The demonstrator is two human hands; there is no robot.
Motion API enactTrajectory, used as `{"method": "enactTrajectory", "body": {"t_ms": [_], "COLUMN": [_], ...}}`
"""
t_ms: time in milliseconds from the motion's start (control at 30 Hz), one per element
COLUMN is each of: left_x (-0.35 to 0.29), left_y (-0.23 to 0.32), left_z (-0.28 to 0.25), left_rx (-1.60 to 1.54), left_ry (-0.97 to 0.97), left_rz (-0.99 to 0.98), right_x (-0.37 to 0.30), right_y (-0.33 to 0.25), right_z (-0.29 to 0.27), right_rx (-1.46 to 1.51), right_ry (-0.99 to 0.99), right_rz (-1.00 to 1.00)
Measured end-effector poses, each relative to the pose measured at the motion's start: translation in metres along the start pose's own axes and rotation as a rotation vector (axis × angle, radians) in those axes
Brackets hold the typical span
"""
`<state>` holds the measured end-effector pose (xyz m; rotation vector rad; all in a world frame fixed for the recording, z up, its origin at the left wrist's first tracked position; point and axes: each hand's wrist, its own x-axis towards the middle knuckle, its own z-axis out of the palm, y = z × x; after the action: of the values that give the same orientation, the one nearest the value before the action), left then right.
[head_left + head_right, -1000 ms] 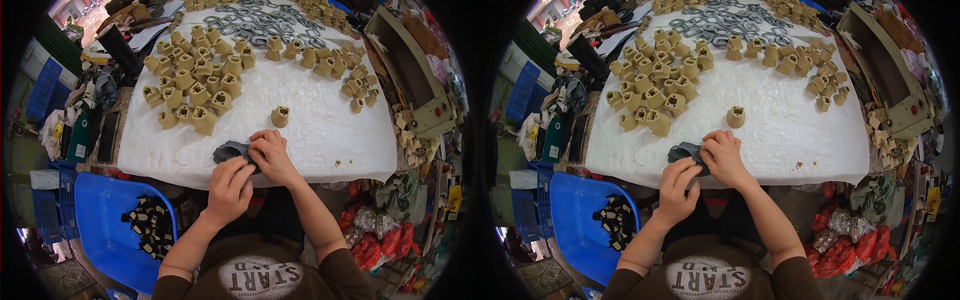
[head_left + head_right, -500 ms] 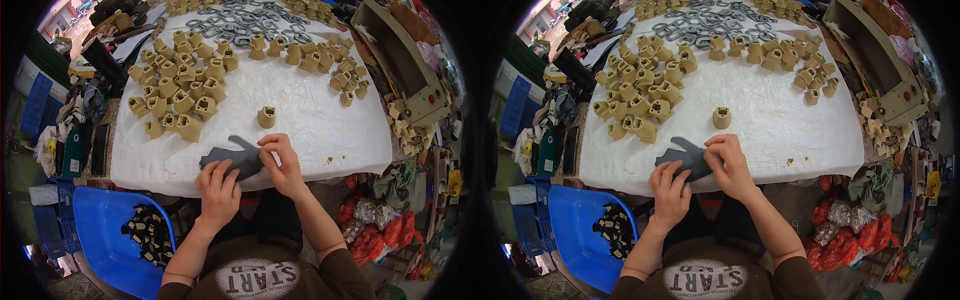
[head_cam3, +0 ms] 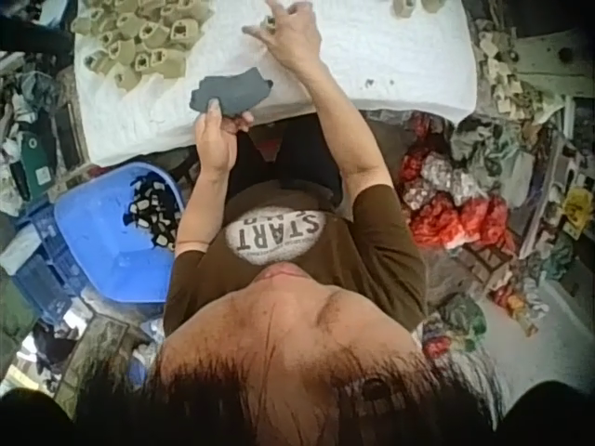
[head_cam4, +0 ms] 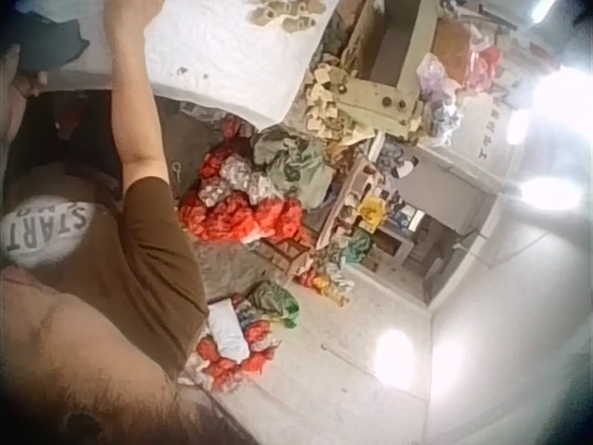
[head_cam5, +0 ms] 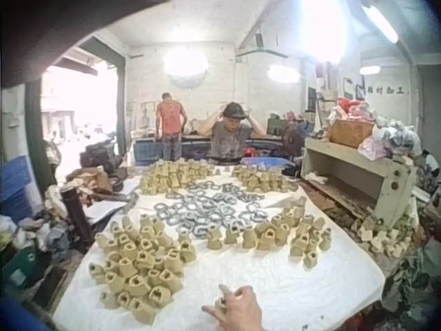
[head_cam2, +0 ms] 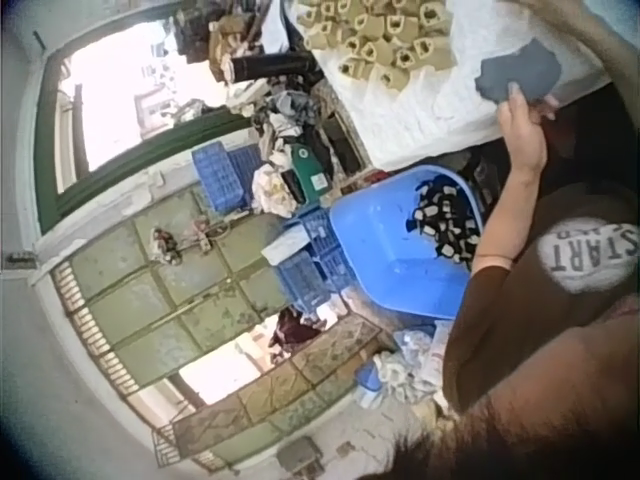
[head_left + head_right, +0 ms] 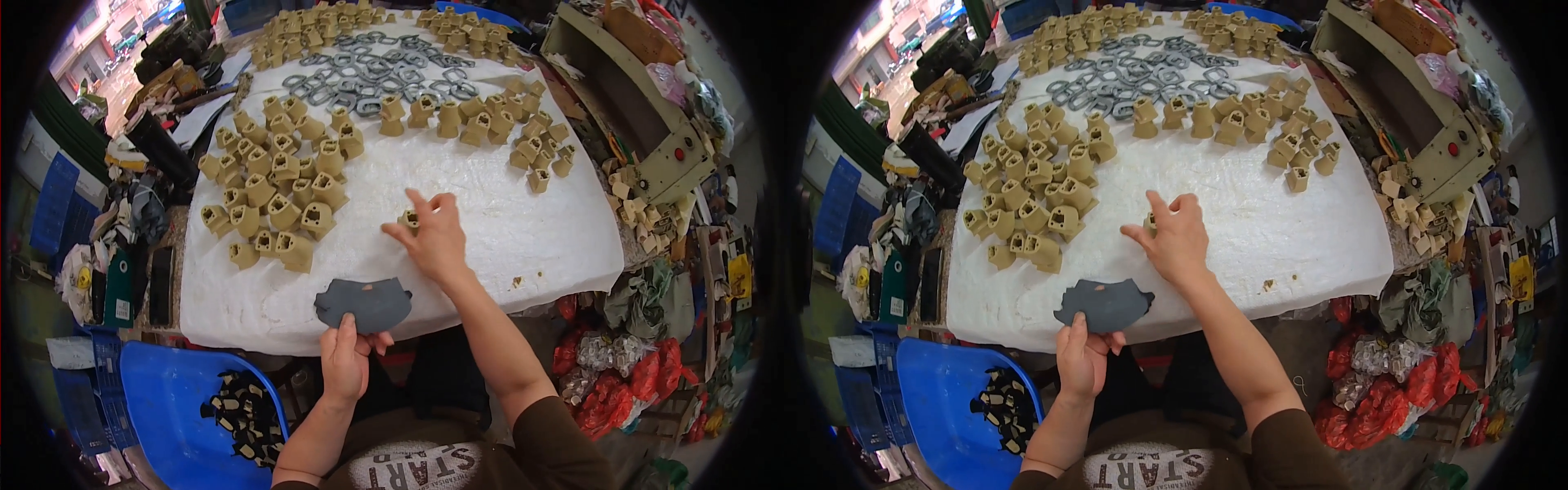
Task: Manually assembling components for shoes at a workbench.
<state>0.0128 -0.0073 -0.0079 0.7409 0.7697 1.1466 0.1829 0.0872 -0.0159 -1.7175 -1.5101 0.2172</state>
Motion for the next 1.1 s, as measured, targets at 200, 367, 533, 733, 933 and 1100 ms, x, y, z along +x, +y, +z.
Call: {"method": "enactTrajectory", "body": {"t_ms": [200,367,533,733,933,1100], "left_x": [-0.008,-0.010,-0.014,-0.015,-0.016,-0.022], "left_y": [-0.003,0.002,0.007,0.005,-0.004,-0.007], "left_z": [-0.002,-0.003,0.001,0.006,-0.001,0.008], "left_rx": [-0.062,-0.140,-0.197,-0.289,-0.186,-0.101], "left_ry": [-0.057,-0.099,-0.079,-0.087,-0.137,0.003], "left_rz": [-0.023,-0.066,-0.120,-0.153,-0.096,0.024], "right_x": [0.000,-0.022,-0.048,-0.056,-0.074,-0.095], "right_y": [0.017,0.064,0.067,0.047,0.038,-0.023], "right_z": [0.005,-0.028,-0.043,-0.051,-0.072,-0.093], "right_rx": [-0.104,0.263,0.052,-0.321,0.424,0.848], "right_ry": [-0.119,-0.154,-0.157,-0.069,-0.051,-0.212], "right_rz": [0.062,-0.044,-0.112,-0.085,-0.010,-0.208]}}
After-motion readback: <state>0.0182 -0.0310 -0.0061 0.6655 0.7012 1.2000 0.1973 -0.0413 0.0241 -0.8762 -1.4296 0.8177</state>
